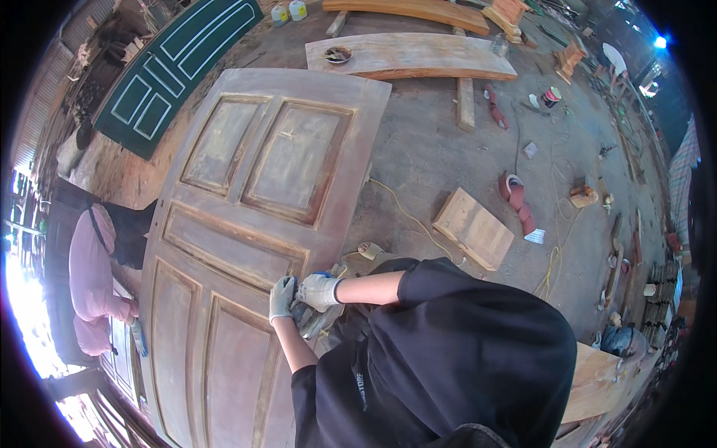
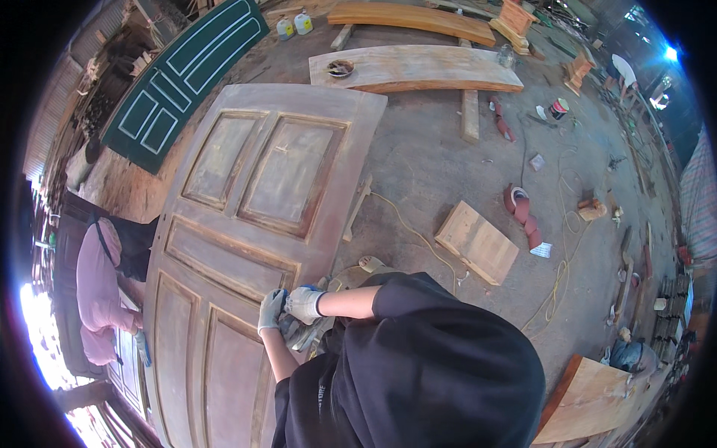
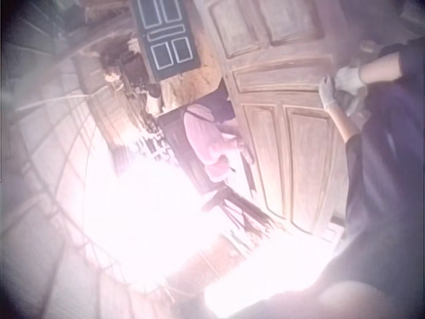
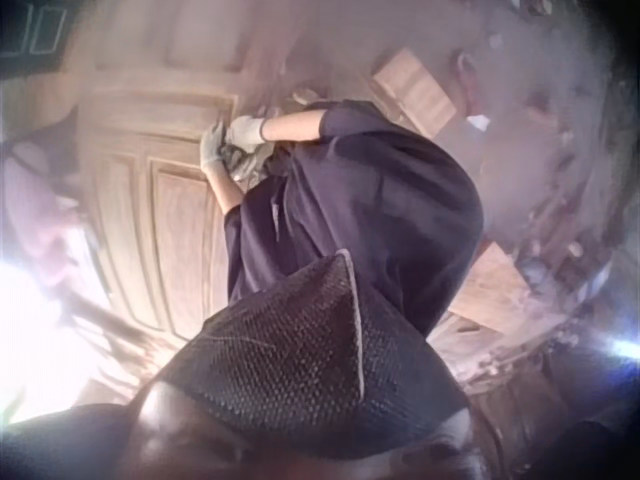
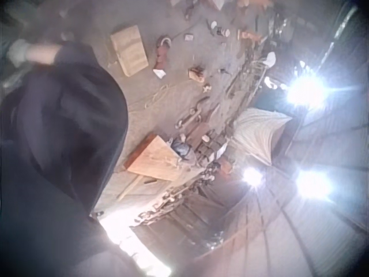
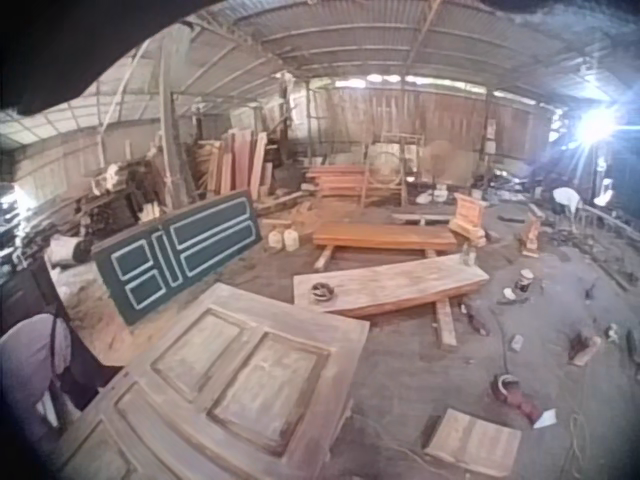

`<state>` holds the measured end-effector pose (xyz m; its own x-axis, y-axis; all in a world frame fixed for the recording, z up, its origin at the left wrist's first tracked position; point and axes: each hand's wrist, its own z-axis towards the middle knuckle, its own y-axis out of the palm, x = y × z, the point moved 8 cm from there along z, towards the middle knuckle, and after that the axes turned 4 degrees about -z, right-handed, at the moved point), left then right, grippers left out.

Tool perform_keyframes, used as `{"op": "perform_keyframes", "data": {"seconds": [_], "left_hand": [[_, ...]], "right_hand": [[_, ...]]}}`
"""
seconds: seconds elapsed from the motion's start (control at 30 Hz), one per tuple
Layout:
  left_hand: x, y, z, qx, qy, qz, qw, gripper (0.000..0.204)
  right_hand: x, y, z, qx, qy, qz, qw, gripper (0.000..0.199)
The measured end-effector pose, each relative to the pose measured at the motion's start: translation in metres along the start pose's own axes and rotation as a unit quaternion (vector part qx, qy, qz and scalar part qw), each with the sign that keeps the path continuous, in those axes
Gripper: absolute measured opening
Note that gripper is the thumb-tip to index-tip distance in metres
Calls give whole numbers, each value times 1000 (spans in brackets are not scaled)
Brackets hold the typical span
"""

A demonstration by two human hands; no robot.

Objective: The person uses an electric sander to smooth the surface of a large wooden door. They move the sander across the panels and edges while another person sands a nearby section.

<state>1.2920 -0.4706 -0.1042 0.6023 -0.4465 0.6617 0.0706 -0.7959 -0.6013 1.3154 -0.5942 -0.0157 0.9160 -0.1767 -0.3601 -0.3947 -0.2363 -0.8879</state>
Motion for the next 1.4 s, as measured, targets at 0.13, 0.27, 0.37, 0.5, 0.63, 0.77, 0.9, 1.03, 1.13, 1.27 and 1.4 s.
{"op": "perform_keyframes", "data": {"seconds": [0.13, 0.27, 0.37, 0.5, 0.63, 0.77, 0.9, 1.03, 1.13, 1.27, 1.4], "left_hand": [[12, 4, -5, 20, 18, -33, 999, 39], [30, -16, -13, 53, 43, -23, 997, 38], [83, -35, -61, 169, 65, 114, 977, 38], [89, -40, -109, 203, 40, 60, 977, 28], [92, -37, -148, 360, 105, 114, 920, 28], [95, -31, -148, 406, 156, 99, 895, 29], [84, -31, -153, 456, 132, 87, 876, 27], [87, -35, -157, 472, 121, 70, 871, 27], [88, -44, -169, 500, 137, 53, 854, 28], [76, -40, -176, 509, 140, 40, 848, 27], [66, -25, -187, 546, 78, -3, 834, 34]], "right_hand": [[2, 5, 1, -41, 7, -55, 998, 29], [4, 10, 5, -4, 6, -41, 999, 26], [10, 11, -4, 9, 24, -19, 999, 24], [11, 4, -7, 5, 40, -9, 999, 24], [5, -21, -12, 4, 5, -7, 1000, 26], [21, -4, -4, -33, 25, -28, 999, 29], [18, -3, 4, -59, 19, -45, 997, 30], [12, -18, 4, -84, 4, -64, 994, 37], [8, -15, 11, -79, -6, -51, 996, 40], [-6, -21, 7, -114, 30, -69, 991, 43], [2, -5, 11, -119, 11, -83, 989, 46]]}}
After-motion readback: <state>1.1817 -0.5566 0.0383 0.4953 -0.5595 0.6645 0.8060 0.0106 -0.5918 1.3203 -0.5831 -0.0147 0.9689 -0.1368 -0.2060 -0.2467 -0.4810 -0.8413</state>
